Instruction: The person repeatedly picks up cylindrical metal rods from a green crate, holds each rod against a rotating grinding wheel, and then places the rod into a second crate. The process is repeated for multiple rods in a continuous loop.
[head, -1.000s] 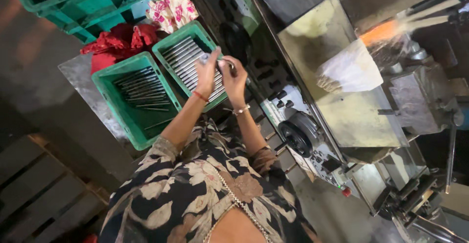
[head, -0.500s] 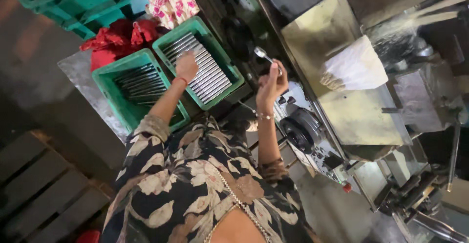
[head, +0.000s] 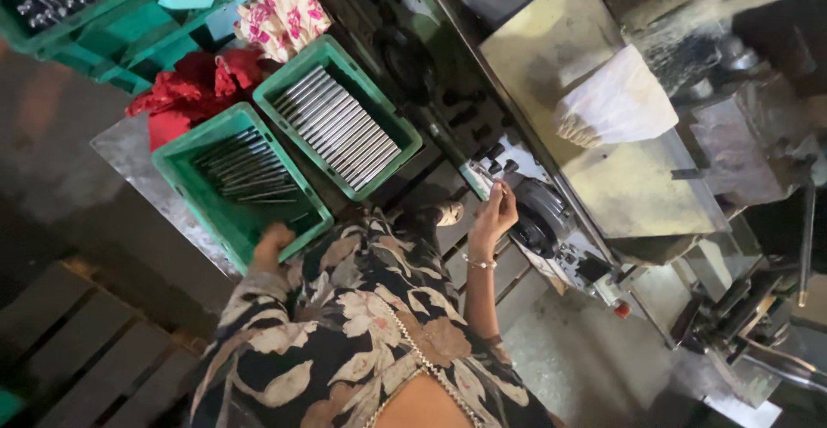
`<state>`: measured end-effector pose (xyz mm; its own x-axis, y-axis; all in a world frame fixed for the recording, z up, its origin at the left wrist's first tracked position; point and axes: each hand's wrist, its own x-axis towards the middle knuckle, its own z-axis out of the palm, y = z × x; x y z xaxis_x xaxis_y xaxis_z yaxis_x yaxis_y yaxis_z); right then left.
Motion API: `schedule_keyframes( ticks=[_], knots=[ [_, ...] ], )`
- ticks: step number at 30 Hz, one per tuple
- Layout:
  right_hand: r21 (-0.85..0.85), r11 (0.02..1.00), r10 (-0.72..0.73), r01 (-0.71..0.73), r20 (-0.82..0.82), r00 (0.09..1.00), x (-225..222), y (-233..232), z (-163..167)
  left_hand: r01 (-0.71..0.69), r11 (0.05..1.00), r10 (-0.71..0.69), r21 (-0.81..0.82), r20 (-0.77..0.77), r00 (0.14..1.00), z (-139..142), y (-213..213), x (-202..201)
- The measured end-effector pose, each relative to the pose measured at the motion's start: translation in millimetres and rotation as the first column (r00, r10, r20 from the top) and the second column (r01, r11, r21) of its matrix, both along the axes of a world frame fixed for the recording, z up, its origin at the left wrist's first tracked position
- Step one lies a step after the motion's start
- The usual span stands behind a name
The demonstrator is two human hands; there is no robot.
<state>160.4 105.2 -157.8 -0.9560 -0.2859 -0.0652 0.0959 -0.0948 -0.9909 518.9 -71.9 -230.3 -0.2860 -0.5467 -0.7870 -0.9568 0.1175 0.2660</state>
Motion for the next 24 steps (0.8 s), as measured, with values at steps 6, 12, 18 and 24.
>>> schedule_keyframes(
  ticks=[6,12,18,24],
  knots=[
    [0.11,0.993,0.04,-0.036,-0.032,0.999,7,6,-2,0.011,0.993,-0.018,0.114,0.057,0.998,-15,8,0],
    [0.214,0.972,0.126,-0.098,-0.124,0.984,9,13,1,-0.096,0.995,0.096,0.009,-0.105,0.99,3,-1,-14],
    [0.268,0.955,0.187,-0.131,-0.194,0.963,17,7,3,-0.431,0.878,0.274,-0.207,-0.522,0.808,21,6,-16],
    [0.26,0.902,0.399,-0.346,-0.194,0.896,42,-15,18,-0.461,0.838,0.084,-0.294,-0.764,0.64,34,3,-83]
  ],
)
